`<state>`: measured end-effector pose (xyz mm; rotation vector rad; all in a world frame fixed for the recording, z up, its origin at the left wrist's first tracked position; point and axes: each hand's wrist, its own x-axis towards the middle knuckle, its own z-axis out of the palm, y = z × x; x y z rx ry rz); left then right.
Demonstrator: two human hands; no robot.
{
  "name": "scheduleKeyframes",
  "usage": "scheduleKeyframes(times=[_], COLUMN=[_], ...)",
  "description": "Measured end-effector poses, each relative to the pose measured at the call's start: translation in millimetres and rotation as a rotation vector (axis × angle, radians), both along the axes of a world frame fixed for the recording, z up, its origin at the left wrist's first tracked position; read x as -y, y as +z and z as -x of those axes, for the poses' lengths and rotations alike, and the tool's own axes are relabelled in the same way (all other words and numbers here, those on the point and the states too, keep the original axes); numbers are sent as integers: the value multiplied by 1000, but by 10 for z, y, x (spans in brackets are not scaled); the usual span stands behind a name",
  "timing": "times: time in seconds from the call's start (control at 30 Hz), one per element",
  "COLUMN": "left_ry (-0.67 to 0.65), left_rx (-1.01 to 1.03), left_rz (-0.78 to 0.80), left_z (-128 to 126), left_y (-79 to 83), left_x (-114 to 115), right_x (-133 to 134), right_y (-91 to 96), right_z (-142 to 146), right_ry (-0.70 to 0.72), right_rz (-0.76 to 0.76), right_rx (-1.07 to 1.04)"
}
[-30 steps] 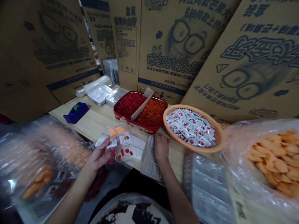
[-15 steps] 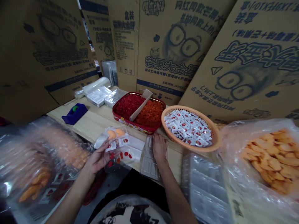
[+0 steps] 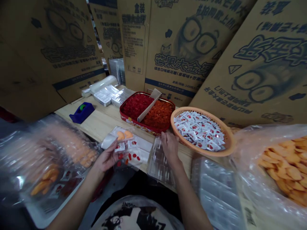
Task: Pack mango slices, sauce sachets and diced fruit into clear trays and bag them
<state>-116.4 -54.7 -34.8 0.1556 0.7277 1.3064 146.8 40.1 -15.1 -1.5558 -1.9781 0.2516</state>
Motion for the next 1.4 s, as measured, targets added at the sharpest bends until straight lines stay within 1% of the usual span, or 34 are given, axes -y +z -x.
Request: scheduleKeyframes(times=[0.07, 0.17, 0.23, 0.27, 0.33, 0.4, 0.47, 0.53, 0.63, 0.73, 0.8, 0.9, 1.0, 1.17, 1.23, 1.27, 1.3, 1.33, 1.37, 1.4], left_ry=[5, 4, 14, 20, 5, -36, -58, -54, -53, -32, -35, -47, -88, -115, -114, -105, -91, -77, -65, -60], left_rx=[10, 16, 14, 14, 30, 62, 94, 112, 81, -12, -32, -8, 10, 1, -27, -43, -58, -69, -76, -80], left_rz=[1, 4, 9, 12, 19, 14, -16, -54, -60, -52, -61, -79, -118, -178, -169, -159, -146, -135, -127, -124], left_z=[-8, -41, -74, -91, -123, -149, -167, -177, -180, -178, -175, -176, -189, -187, -150, -124, -98, -72, -52, -38], left_y=[-13, -12, 1, 10, 32, 59, 84, 97, 85, 62, 60, 73, 80, 78, 88, 98, 110, 125, 144, 165], left_x=[-16, -32, -35, -34, -27, -13, 6, 32, 79, 121, 131, 117, 97, 103, 104, 101, 94, 86, 76, 65], right_x=[12, 24, 26, 24, 14, -8, -45, -90, -156, -192, -189, -150, -112, -128, -136, -132, -121, -99, -68, -28], right_y=[223, 515, 630, 656, 649, 576, 468, 359, 250, 218, 216, 211, 211, 287, 315, 318, 311, 294, 268, 236], right_z=[88, 398, 702, 864, 1169, 1408, 1559, 1636, 1666, 1659, 1652, 1644, 1640, 1560, 1455, 1385, 1307, 1223, 1139, 1059], right_ry=[139, 241, 276, 297, 340, 373, 393, 398, 374, 339, 327, 333, 345, 324, 286, 242, 192, 165, 166, 200], right_rz=[71, 147, 130, 112, 67, 19, -29, -70, -95, -78, -54, -45, -54, -20, 2, 20, 60, 157, 302, 470], right_rx=[-80, -126, -34, 45, 195, 303, 368, 403, 422, 425, 422, 408, 400, 346, 238, 137, -11, -211, -432, -632])
